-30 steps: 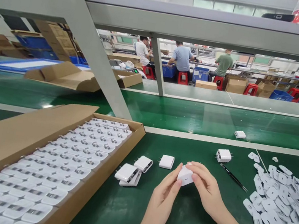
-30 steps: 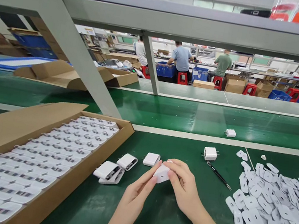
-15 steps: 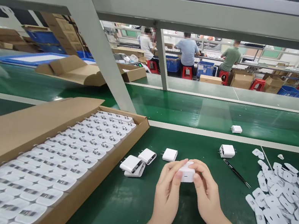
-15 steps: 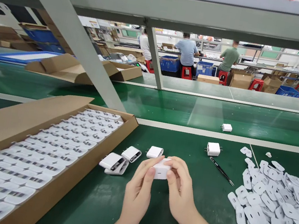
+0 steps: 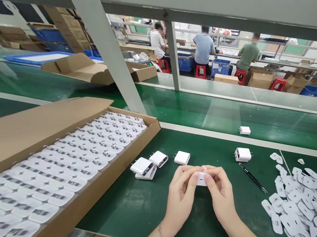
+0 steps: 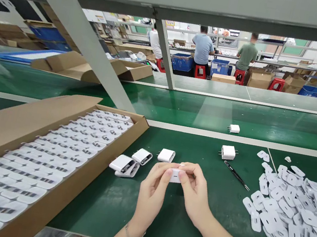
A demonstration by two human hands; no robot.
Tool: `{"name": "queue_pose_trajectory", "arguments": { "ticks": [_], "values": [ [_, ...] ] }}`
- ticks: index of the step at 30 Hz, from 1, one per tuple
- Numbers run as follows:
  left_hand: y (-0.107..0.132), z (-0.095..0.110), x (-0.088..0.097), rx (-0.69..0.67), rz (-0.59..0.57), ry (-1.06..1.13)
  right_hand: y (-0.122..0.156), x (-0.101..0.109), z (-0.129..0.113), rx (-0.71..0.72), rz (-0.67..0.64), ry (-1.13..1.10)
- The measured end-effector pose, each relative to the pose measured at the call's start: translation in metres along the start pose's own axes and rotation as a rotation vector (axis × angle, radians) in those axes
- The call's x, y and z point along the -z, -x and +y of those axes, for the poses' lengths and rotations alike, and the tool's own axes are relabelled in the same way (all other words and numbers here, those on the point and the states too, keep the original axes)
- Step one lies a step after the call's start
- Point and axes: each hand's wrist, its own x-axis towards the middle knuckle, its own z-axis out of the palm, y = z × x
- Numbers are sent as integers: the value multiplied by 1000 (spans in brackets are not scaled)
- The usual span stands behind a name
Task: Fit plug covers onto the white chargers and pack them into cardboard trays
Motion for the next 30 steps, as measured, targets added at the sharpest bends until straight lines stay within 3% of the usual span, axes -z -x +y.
{"name": "queue_pose_trajectory", "arguments": {
  "ticks": [3,7,10,14,18,23,25,28,30],
  "values": [
    [-3,-5,3,49,-41,-9,-6,3,4,-50,-3,-20],
    [-13,-10,20,17,-277,-73,-10,6,4,-190,-32,-189],
    [-21,-12,35,-212,-391,-329,-12,5,4,-325,-77,-448],
    [-30,-12,46,-573,-393,-656,-15,3,8,-462,-50,-661],
    [-48,-20,53,-665,-337,-867,-15,2,12,-510,-53,-601],
    [-74,-46,63,-615,-162,-997,-36,14,-5,-378,-123,-110],
    [-77,-54,66,-637,-165,-984,-63,20,-22,-230,-207,337],
    [-75,-60,71,-705,-175,-1067,-119,26,-44,32,-315,1259],
    [-73,-63,72,-753,-157,-1156,-158,26,-50,71,-302,1572]
  ]
}}
